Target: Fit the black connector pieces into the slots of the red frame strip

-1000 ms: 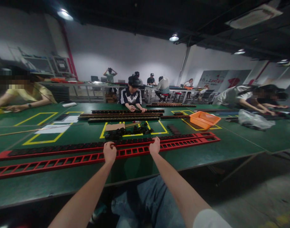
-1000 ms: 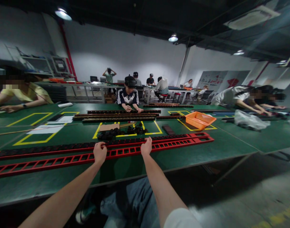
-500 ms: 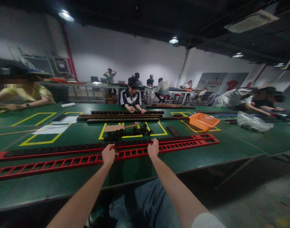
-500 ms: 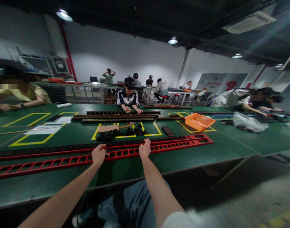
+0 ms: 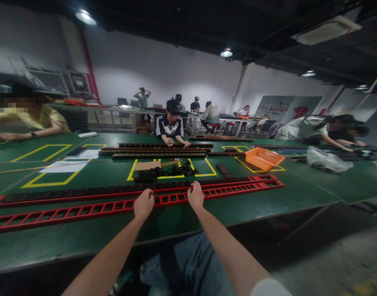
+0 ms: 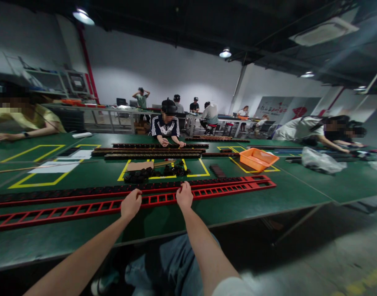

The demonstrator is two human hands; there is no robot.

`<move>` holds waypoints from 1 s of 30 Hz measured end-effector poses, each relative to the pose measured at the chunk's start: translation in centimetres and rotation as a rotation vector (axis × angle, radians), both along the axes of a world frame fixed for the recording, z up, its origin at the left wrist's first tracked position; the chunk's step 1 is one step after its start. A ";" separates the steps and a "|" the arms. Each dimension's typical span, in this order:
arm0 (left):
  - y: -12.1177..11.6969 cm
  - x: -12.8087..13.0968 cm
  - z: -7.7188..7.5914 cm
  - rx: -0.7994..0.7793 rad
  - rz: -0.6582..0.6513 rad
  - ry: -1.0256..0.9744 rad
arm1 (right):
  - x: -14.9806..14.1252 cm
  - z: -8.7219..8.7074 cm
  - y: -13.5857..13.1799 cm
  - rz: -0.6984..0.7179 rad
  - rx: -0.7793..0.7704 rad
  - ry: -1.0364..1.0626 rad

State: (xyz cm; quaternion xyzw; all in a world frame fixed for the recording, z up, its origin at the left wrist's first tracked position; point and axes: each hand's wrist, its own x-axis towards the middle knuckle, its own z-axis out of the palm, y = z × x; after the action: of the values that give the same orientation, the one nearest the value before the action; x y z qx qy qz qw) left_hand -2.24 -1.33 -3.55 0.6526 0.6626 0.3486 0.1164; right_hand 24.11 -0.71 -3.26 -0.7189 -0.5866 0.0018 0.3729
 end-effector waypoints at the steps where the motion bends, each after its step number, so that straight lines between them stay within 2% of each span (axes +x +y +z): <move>1: -0.2 0.3 0.0 0.019 -0.018 0.055 | -0.2 -0.2 -0.1 0.028 -0.010 -0.044; 8: -1.1 1.7 0.5 0.093 -0.049 0.333 | -0.8 -0.1 -0.4 0.129 -0.064 -0.288; 16: -1.4 1.9 1.0 0.054 -0.038 0.453 | -1.3 1.4 -0.2 0.113 -0.102 -0.413; 24: -1.4 1.9 1.4 0.020 -0.030 0.490 | -1.4 4.7 3.8 0.068 -0.121 -0.440; 30: -1.2 2.0 1.6 -0.007 -0.034 0.494 | -4.3 5.5 7.2 0.165 -0.191 -0.461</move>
State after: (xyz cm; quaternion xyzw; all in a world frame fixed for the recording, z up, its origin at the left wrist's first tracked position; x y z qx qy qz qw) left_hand -0.27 -2.54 -1.99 0.7286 0.6611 0.1743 -0.0412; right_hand 19.80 6.48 2.29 -0.6818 -0.7100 -0.0763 0.1585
